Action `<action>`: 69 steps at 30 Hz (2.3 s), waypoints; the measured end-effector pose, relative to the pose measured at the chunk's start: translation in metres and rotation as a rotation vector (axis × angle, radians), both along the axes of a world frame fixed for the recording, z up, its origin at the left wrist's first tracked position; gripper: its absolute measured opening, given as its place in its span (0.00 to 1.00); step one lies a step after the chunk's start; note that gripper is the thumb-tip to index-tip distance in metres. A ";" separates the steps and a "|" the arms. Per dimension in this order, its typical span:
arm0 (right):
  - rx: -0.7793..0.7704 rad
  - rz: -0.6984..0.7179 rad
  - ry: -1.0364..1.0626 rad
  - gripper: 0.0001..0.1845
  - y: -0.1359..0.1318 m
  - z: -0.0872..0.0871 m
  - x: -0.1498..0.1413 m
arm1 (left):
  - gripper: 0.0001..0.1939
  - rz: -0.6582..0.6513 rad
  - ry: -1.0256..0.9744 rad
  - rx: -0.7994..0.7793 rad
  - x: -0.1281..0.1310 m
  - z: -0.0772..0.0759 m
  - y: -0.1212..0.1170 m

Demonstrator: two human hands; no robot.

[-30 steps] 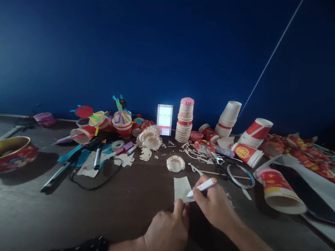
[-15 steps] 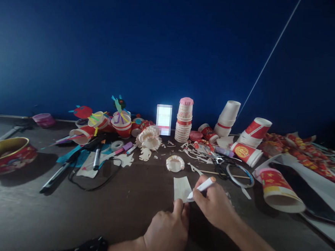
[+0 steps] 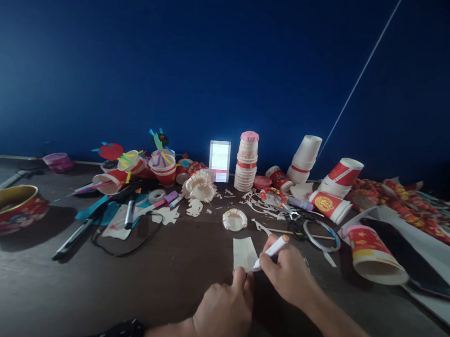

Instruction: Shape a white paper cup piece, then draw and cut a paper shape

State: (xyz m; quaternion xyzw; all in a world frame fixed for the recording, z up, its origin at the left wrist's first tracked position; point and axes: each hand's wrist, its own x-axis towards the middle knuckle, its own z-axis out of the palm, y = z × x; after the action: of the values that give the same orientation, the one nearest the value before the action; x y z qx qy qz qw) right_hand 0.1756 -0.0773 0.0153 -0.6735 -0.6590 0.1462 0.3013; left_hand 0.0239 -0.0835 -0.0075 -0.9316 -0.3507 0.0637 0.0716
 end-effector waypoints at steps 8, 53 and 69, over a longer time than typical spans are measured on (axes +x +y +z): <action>0.002 -0.025 -0.022 0.08 0.001 -0.001 0.001 | 0.19 0.046 -0.001 -0.014 0.001 -0.001 -0.001; -0.105 -0.090 0.033 0.11 0.002 -0.005 0.002 | 0.19 0.036 0.029 -0.065 0.001 0.001 0.002; -0.070 -0.044 0.019 0.11 0.001 -0.003 0.000 | 0.20 0.020 0.045 -0.060 0.001 0.004 0.002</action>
State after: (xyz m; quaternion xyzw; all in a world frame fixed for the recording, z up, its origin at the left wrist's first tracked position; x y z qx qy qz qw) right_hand 0.1758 -0.0758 0.0122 -0.6966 -0.6356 0.1688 0.2869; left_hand 0.0244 -0.0815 -0.0036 -0.9281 -0.3560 0.0960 0.0507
